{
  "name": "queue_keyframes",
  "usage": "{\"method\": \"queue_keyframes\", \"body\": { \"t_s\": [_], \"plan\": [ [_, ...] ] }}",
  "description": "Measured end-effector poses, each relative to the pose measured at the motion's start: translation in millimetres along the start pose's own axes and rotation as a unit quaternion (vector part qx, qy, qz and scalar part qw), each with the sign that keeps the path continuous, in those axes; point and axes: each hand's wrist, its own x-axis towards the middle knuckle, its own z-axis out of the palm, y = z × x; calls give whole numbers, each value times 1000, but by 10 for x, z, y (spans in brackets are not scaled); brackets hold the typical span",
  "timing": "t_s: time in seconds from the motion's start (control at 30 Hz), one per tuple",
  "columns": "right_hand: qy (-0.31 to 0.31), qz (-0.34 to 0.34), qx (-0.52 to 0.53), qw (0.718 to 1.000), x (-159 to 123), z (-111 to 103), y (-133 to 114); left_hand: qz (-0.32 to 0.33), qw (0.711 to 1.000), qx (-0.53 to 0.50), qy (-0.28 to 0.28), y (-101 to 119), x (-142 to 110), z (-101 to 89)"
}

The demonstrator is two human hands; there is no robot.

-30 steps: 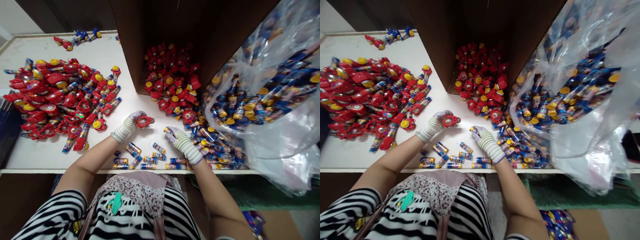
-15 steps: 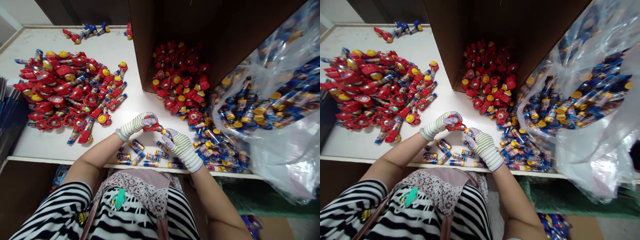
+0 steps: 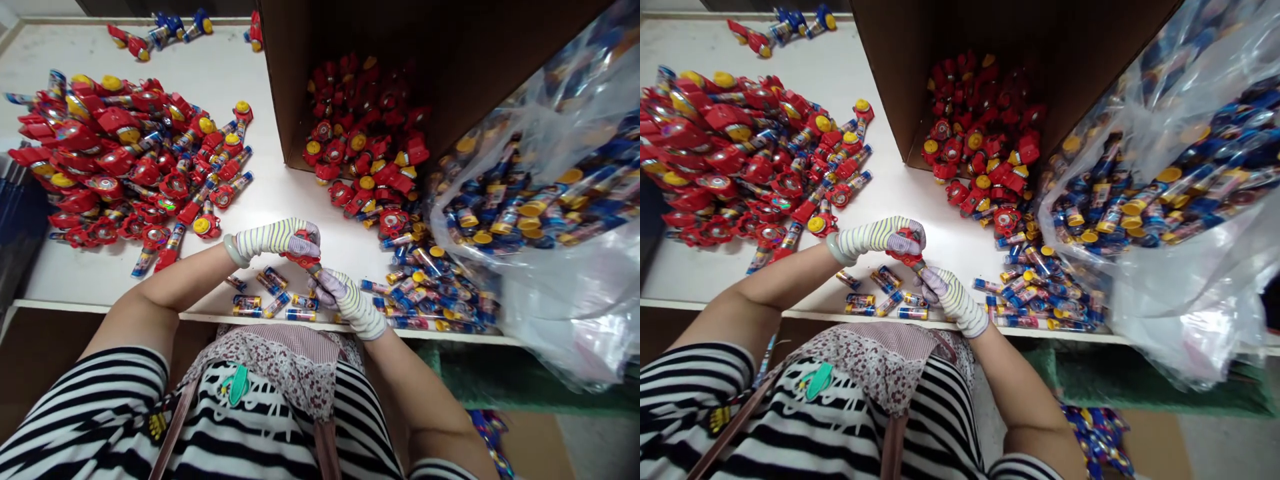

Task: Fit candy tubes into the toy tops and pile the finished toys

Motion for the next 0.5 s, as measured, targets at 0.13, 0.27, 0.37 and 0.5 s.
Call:
{"method": "queue_keyframes", "body": {
  "t_s": [0.13,0.27,0.37,0.5],
  "plan": [
    [59,-1,-40,997,70,-46,-21,5,997,35,73,-83,3,-2],
    [178,-7,-332,926,120,-120,-108,-24,987,51,149,-186,41,22],
    [92,-10,-276,957,135,-59,-62,-2,994,-1,111,-238,7,70],
    [15,-54,-176,983,153,-32,26,20,997,-43,54,-278,-151,9]
  ]
}}
